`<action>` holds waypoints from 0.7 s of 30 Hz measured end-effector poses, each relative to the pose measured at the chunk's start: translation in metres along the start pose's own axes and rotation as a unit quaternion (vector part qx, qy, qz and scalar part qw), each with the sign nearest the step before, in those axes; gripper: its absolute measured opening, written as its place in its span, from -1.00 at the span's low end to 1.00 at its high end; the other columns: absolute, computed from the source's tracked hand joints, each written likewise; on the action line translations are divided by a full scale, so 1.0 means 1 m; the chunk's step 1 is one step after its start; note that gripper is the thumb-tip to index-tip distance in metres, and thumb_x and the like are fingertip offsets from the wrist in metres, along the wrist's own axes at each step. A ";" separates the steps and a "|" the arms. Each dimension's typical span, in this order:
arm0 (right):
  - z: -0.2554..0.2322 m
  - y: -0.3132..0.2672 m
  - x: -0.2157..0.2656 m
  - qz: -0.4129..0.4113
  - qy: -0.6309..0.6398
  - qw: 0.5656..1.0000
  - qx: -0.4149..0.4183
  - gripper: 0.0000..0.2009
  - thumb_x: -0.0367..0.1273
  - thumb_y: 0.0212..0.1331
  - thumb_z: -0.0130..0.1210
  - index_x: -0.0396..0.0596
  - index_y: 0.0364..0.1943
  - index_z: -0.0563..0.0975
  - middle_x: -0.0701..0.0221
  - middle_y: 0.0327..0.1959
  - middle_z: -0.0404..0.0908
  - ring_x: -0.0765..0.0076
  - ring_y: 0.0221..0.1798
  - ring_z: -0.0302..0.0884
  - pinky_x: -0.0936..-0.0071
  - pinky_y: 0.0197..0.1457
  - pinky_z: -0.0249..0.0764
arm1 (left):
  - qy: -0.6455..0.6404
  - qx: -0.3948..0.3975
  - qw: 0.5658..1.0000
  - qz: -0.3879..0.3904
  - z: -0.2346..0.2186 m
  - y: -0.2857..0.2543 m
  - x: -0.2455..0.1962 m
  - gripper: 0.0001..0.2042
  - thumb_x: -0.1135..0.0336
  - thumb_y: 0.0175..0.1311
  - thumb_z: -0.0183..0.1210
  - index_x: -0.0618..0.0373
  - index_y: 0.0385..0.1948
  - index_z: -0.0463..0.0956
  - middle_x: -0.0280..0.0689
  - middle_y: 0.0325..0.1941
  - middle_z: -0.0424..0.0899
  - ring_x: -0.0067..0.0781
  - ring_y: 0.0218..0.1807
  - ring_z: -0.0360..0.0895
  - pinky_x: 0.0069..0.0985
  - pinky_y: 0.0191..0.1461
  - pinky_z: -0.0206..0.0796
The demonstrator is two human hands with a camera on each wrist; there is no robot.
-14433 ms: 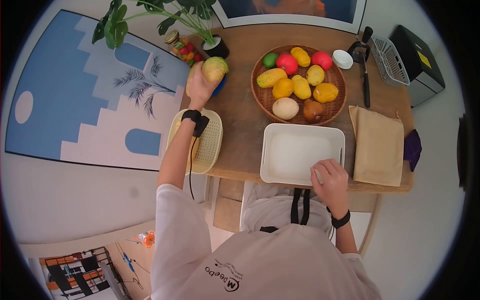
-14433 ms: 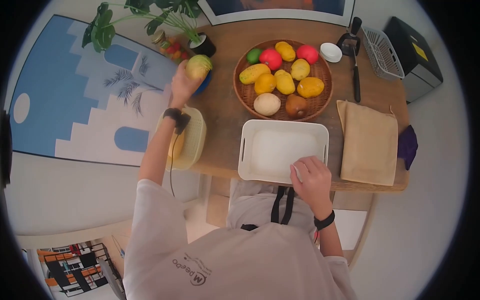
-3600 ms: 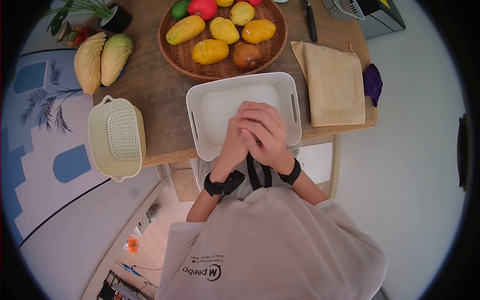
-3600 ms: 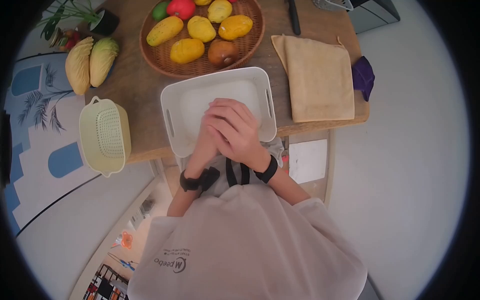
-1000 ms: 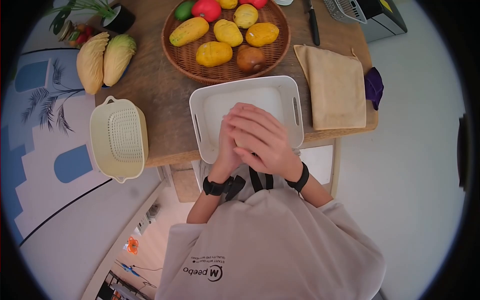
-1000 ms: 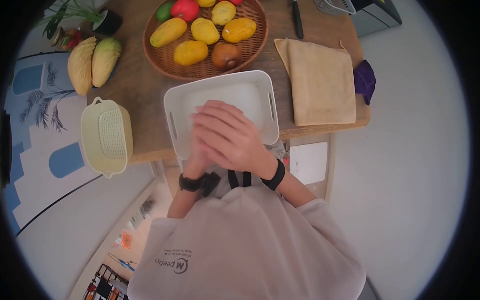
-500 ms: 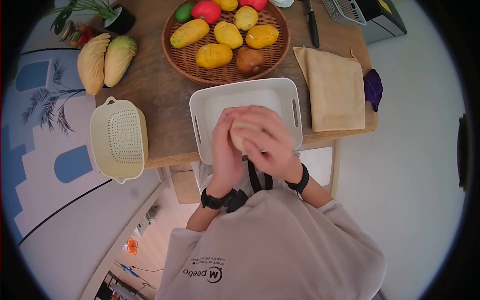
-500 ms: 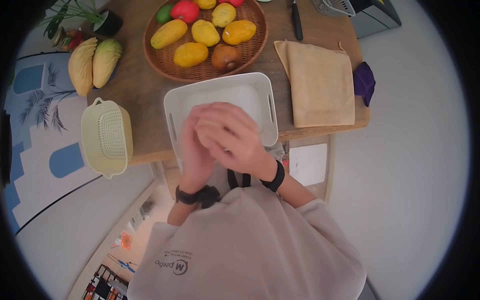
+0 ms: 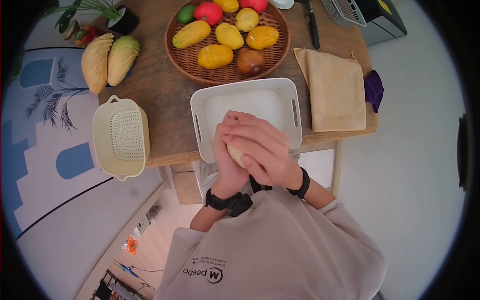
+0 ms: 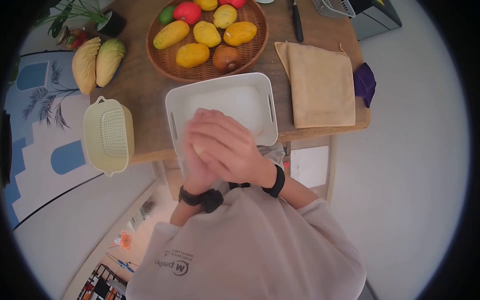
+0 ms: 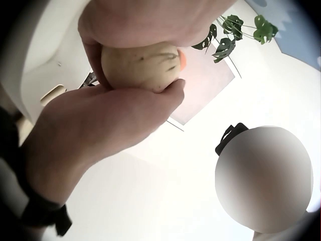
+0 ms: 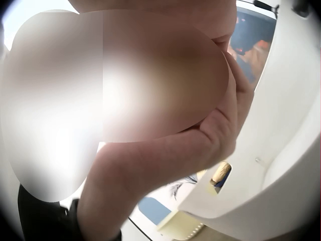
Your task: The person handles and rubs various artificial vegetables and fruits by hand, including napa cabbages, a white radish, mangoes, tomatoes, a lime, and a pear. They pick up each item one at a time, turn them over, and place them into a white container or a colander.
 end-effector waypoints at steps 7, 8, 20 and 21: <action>-0.021 -0.008 -0.024 0.096 0.026 0.991 -0.095 -0.67 -0.33 0.47 0.03 -0.29 0.11 0.63 -0.02 0.16 0.70 -0.29 0.24 0.64 -0.07 0.35 0.56 | -0.036 -0.066 0.996 -0.043 0.022 -0.017 -0.001 -0.66 0.21 0.73 -0.08 0.05 0.38 0.34 -0.29 0.36 0.52 -0.37 0.39 0.52 -0.32 0.43 0.46; -0.011 -0.011 -0.018 0.088 0.030 0.993 -0.076 -0.66 -0.32 0.48 0.02 -0.29 0.13 0.63 -0.02 0.18 0.69 -0.29 0.25 0.64 -0.07 0.36 0.56 | -0.010 -0.082 0.996 -0.019 0.020 -0.019 -0.006 -0.69 0.14 0.72 -0.12 0.01 0.30 0.39 -0.32 0.27 0.56 -0.40 0.34 0.55 -0.34 0.41 0.44; -0.011 -0.017 -0.007 0.053 0.044 0.997 -0.047 -0.60 -0.28 0.57 -0.10 -0.36 0.15 0.60 -0.06 0.18 0.69 -0.31 0.27 0.65 -0.04 0.34 0.57 | -0.079 -0.084 0.993 0.006 0.016 -0.036 0.003 -0.65 0.17 0.73 -0.03 0.17 0.32 0.40 -0.29 0.29 0.56 -0.40 0.30 0.57 -0.34 0.31 0.49; -0.010 -0.017 -0.003 0.037 0.027 0.999 -0.030 -0.57 -0.26 0.60 -0.14 -0.37 0.15 0.61 -0.10 0.19 0.69 -0.33 0.28 0.65 -0.05 0.35 0.57 | -0.008 -0.085 0.996 0.027 0.018 -0.038 0.001 -0.61 0.08 0.75 -0.13 0.15 0.32 0.41 -0.31 0.29 0.57 -0.42 0.33 0.55 -0.34 0.36 0.45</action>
Point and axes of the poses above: each hand's wrist, its own y-axis towards the middle knuckle, its own z-axis out of the palm, x = y × z, the point moved 10 cm from there along y, towards the middle knuckle
